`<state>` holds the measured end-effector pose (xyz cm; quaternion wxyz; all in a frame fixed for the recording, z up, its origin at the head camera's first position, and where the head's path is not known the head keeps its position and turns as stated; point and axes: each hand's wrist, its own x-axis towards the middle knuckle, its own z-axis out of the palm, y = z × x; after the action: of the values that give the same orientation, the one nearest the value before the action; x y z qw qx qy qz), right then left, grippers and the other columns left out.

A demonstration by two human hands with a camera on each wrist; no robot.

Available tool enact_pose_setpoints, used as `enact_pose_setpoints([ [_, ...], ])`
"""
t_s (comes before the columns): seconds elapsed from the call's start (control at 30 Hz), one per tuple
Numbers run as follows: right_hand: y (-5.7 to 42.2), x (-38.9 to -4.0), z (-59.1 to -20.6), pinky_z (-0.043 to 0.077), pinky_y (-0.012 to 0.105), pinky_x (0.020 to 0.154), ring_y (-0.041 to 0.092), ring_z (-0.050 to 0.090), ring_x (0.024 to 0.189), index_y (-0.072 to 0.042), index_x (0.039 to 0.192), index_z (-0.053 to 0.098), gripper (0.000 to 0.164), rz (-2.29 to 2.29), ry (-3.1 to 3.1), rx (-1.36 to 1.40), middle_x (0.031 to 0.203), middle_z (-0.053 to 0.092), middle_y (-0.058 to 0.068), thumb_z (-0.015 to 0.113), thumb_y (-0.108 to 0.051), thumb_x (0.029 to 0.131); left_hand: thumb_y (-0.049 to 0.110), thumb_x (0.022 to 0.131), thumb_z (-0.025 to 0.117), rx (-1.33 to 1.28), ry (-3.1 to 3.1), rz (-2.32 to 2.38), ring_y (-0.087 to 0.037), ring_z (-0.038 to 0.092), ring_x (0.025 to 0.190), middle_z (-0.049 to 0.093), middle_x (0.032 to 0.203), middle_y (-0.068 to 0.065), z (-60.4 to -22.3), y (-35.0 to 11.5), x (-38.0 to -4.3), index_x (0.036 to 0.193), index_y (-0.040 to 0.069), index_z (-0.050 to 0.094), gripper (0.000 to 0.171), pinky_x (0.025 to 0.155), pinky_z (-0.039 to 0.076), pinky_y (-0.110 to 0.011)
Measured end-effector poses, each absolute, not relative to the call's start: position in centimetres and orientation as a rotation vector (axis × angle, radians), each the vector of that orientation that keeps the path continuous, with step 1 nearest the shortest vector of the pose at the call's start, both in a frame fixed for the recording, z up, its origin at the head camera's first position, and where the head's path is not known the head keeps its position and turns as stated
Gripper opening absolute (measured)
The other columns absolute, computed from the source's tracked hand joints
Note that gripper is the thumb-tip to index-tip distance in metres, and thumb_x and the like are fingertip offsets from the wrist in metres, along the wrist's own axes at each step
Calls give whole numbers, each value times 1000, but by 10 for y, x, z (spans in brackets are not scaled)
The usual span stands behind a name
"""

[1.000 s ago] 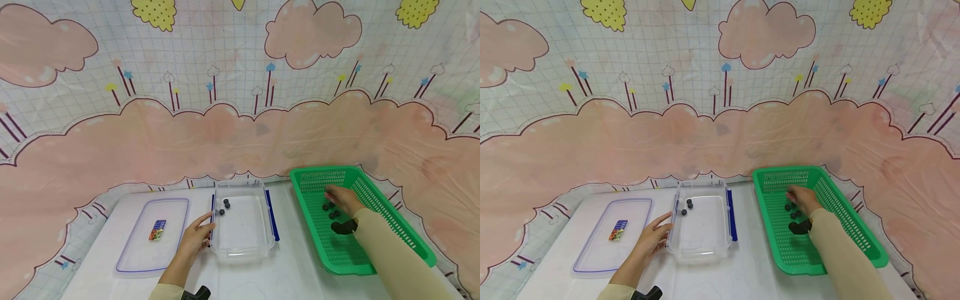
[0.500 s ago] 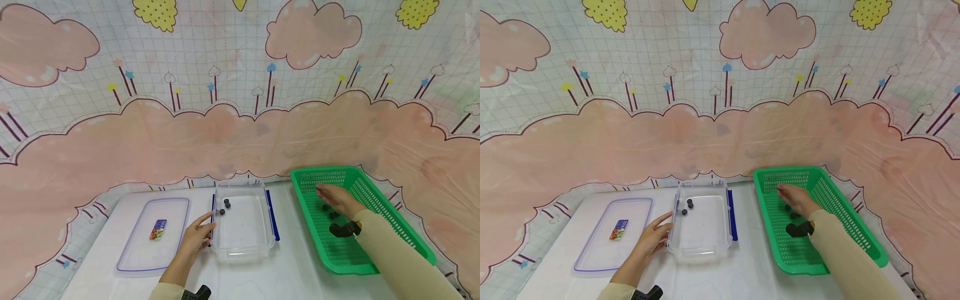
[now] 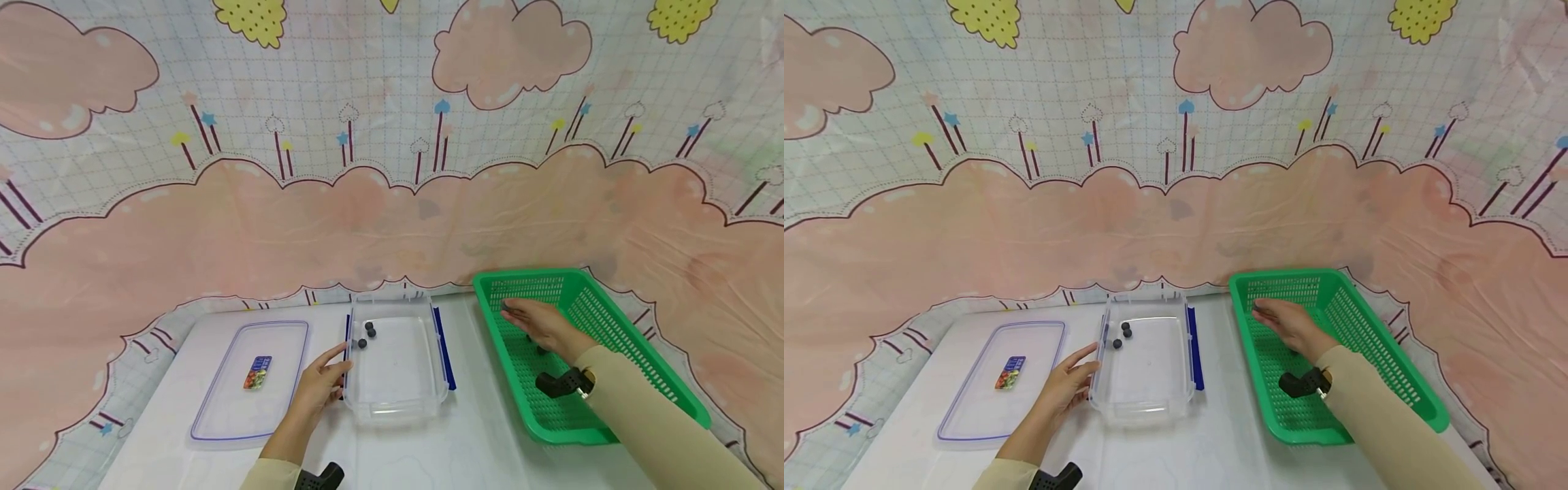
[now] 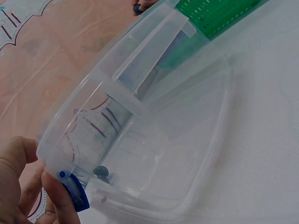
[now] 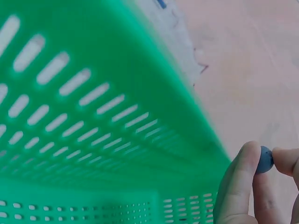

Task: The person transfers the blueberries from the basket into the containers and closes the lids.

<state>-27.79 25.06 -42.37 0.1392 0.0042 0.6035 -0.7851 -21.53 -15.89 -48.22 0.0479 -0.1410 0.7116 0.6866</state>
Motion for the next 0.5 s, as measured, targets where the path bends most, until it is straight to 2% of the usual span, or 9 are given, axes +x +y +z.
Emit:
enact_pose_setpoints([
  [0.17, 244, -276, -423, 51, 19, 92, 5, 64, 97, 2, 126, 48, 25, -2256, 1766, -88, 105, 63, -4, 49, -7, 102, 17, 92, 68, -438, 2181, 2085, -11, 48, 70, 54, 80, 0, -483, -158, -216, 139, 16, 58, 48, 53, 45, -18],
  [0.27, 240, -275, -422, 52, 20, 91, 7, 64, 98, -2, 115, 58, 16, -2272, 1740, -113, 105, 64, -3, 49, -6, 102, 16, 92, 67, -443, 2186, 2078, -11, 49, 69, 54, 82, -1, -483, -158, -217, 138, 17, 58, 47, 53, 45, -18],
  [0.37, 235, -273, -420, 52, 20, 91, 8, 65, 97, -7, 105, 63, 14, -2285, 1709, -106, 105, 65, -1, 50, -4, 101, 16, 92, 67, -445, 2187, 2074, -11, 49, 70, 54, 84, -1, -484, -158, -216, 138, 17, 58, 47, 54, 46, -18],
  [0.5, 228, -271, -417, 52, 21, 92, 8, 65, 97, 4, 121, 54, 21, -2289, 1690, -87, 104, 64, 1, 49, -2, 101, 16, 92, 67, -443, 2187, 2074, -11, 49, 70, 54, 85, -1, -484, -157, -216, 138, 17, 58, 47, 54, 46, -18],
])
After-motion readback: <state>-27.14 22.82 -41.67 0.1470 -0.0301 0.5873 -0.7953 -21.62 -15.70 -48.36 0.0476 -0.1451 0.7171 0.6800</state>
